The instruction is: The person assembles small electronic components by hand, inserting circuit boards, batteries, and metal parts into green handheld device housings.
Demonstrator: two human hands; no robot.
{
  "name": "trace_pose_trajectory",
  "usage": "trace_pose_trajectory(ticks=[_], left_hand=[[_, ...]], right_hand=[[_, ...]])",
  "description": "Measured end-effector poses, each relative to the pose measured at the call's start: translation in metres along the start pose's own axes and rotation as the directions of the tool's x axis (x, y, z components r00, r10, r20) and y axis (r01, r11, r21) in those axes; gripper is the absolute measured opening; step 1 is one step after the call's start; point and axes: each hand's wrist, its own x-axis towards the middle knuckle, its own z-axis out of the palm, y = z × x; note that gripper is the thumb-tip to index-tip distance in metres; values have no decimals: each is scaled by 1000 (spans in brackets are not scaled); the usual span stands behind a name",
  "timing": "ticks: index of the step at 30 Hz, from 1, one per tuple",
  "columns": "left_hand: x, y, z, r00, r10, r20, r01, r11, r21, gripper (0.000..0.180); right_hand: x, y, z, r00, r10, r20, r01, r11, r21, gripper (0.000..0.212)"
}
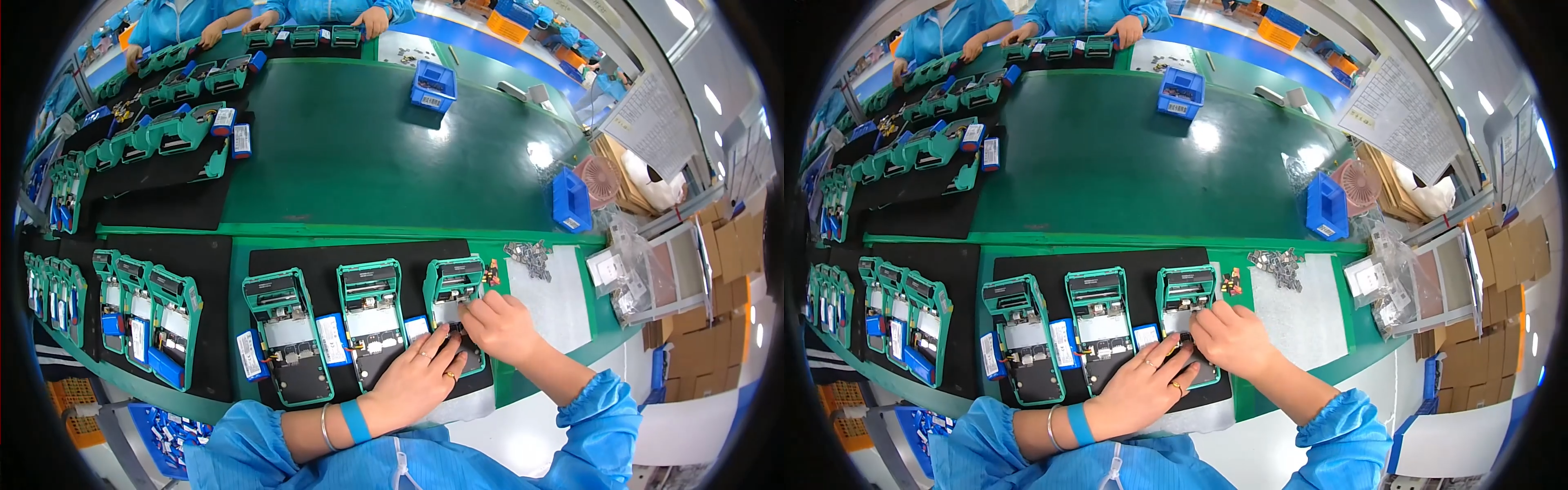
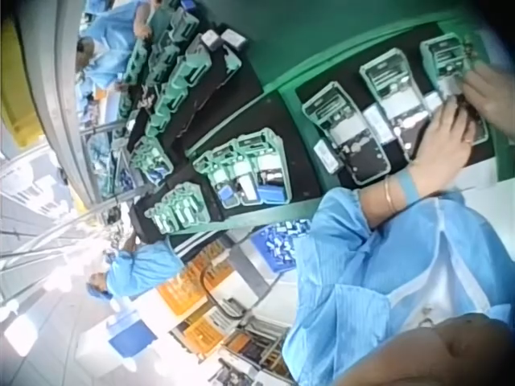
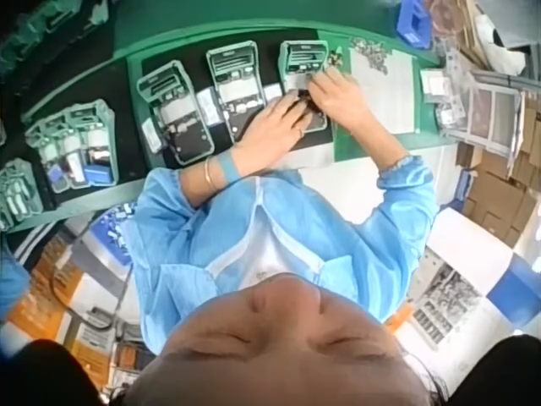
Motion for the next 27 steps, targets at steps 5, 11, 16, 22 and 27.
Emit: trace_pose_trajectory(ticks=[5,11,16,22,27], left_hand=[[0,0,1,1000,-17,0,17,999,-28,39],[0,0,2,1000,-6,6,6,1000,-22,39],[-1,-2,1,1000,6,19,-5,1000,-12,39],[-3,-4,-9,999,-2,38,6,995,-96,38],[7,-72,-102,963,-218,-159,176,954,-243,31]], right_hand=[[7,-3,-4,998,-29,58,32,998,-48,13],[7,1,-3,997,-41,69,45,997,-66,13],[20,4,-14,993,62,96,-55,996,-76,13],[22,-1,-8,983,160,93,-155,986,-57,14],[-28,-44,-48,639,513,573,-761,316,566,19]])
